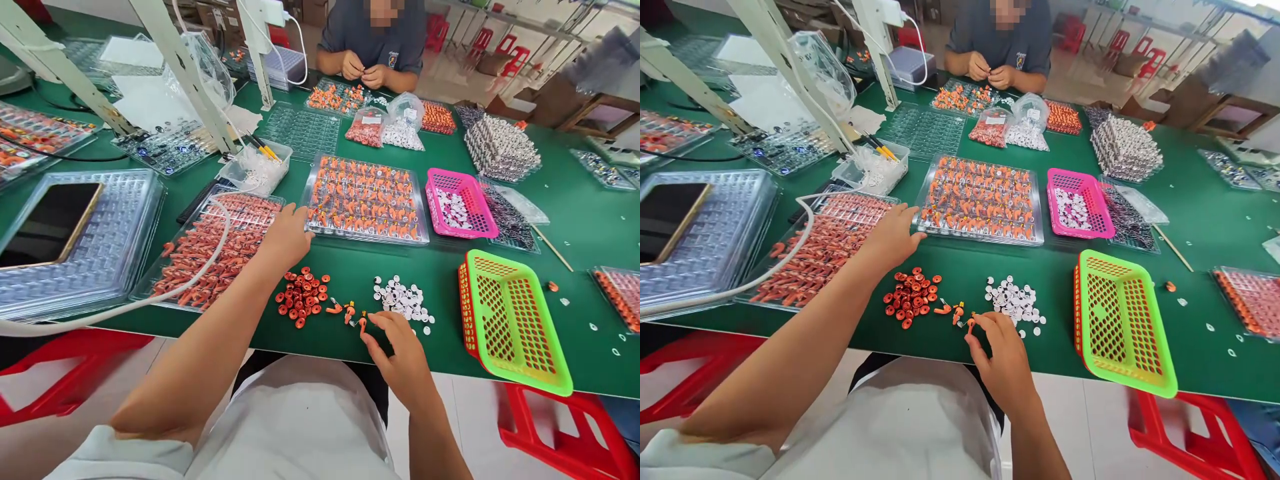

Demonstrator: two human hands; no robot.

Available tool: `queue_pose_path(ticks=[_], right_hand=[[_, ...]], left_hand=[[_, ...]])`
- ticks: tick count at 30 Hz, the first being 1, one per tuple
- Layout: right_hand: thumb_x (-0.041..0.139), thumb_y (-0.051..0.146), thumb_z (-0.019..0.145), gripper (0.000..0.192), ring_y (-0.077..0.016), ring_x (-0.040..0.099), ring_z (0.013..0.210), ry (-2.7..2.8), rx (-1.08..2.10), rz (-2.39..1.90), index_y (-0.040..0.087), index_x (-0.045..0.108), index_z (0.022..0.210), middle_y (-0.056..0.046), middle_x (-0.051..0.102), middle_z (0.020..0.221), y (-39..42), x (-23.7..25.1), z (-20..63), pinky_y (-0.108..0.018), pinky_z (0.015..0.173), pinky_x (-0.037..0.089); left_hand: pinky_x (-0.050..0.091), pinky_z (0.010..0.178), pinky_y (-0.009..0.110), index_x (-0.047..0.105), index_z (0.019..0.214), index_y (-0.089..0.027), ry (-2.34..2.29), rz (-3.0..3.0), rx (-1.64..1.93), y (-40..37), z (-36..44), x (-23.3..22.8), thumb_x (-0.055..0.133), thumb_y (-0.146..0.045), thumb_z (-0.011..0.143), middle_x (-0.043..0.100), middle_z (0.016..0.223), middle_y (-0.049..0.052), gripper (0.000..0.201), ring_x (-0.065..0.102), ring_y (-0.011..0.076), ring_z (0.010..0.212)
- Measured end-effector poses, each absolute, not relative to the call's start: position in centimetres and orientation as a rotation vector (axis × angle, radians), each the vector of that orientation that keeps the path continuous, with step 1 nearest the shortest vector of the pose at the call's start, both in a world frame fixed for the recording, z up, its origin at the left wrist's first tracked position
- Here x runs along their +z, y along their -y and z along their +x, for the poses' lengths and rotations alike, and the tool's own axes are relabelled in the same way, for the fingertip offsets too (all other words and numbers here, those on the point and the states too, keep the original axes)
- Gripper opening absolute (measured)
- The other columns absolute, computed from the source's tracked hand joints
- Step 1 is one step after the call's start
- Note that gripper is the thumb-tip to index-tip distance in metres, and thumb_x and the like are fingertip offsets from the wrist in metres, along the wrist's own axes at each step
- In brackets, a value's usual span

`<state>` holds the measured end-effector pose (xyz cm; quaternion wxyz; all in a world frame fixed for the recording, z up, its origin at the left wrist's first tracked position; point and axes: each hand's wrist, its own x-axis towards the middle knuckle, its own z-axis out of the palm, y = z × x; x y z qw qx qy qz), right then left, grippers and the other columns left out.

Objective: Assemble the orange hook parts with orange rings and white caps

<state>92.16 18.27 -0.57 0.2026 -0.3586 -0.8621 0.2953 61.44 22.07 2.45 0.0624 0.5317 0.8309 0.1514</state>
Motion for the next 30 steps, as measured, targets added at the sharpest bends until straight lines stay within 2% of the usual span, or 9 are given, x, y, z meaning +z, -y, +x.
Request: queue_pose_path(ticks=[2,6,11,14,19,26,30], right_hand=[[0.053,0.026,0.099,0.021,-0.0240,0.062,0.096,2.424,0.776,-1.026,0.023,0.058,0.119,-0.009,0.061,0.108,-17.9,-0.8,92.0,-0.036,0.075,0.055],[0.050,0.028,0.100,0.022,-0.0232,0.063,0.086,2.466,0.718,-1.036,0.020,0.058,0.119,-0.010,0.060,0.102,-17.5,-1.4,91.0,-0.035,0.068,0.055],[0.044,0.025,0.101,0.019,-0.0230,0.062,0.081,2.533,0.601,-1.027,0.020,0.058,0.112,-0.009,0.060,0.097,-17.6,-1.7,90.3,-0.033,0.061,0.053],[0.040,0.021,0.102,0.020,-0.0218,0.062,0.078,2.564,0.545,-0.995,0.021,0.059,0.109,-0.008,0.061,0.092,-17.6,-1.7,90.2,-0.033,0.062,0.052],[0.041,0.019,0.101,0.021,-0.0203,0.063,0.076,2.494,0.590,-1.016,0.022,0.059,0.112,-0.007,0.063,0.092,-17.4,-1.9,90.1,-0.032,0.062,0.054],[0.046,0.026,0.101,0.017,-0.0208,0.065,0.080,2.190,0.646,-1.165,0.023,0.061,0.108,-0.007,0.064,0.095,-17.5,-1.4,89.6,-0.032,0.065,0.056],[0.044,0.024,0.101,0.020,-0.0213,0.065,0.084,2.278,0.656,-1.132,0.023,0.060,0.114,-0.008,0.064,0.099,-17.8,-1.6,89.4,-0.033,0.068,0.057]], left_hand=[[0.033,0.117,0.048,0.046,0.140,-0.004,-2.459,1.699,0.545,-20.0,62.7,2.5,0.062,-0.019,0.090,0.042,0.148,0.025,0.055,0.037,0.0352,0.141],[0.043,0.109,0.048,0.052,0.134,-0.012,-2.085,2.002,0.806,-14.7,66.1,1.6,0.057,-0.020,0.093,0.056,0.136,0.017,0.042,0.049,0.0291,0.129],[0.049,0.092,0.046,0.066,0.110,-0.017,-1.968,1.968,0.753,-11.0,69.0,-0.1,0.064,-0.019,0.089,0.064,0.110,0.010,0.021,0.052,0.0272,0.107],[0.045,0.086,0.047,0.069,0.096,-0.019,-1.976,1.936,0.717,-10.9,69.4,-0.6,0.063,-0.016,0.090,0.065,0.098,0.007,0.010,0.051,0.0264,0.098],[0.040,0.084,0.046,0.070,0.091,-0.021,-1.932,1.964,0.764,-11.6,69.3,-0.6,0.058,-0.014,0.092,0.066,0.091,0.005,0.015,0.050,0.0259,0.095],[0.042,0.089,0.048,0.071,0.092,-0.021,-1.877,1.987,0.853,-12.3,69.3,-1.3,0.062,-0.012,0.090,0.067,0.094,0.005,0.012,0.050,0.0263,0.099],[0.042,0.092,0.049,0.071,0.094,-0.021,-1.847,1.957,0.886,-12.2,69.2,-1.1,0.065,-0.013,0.088,0.067,0.097,0.005,0.012,0.051,0.0274,0.102]])
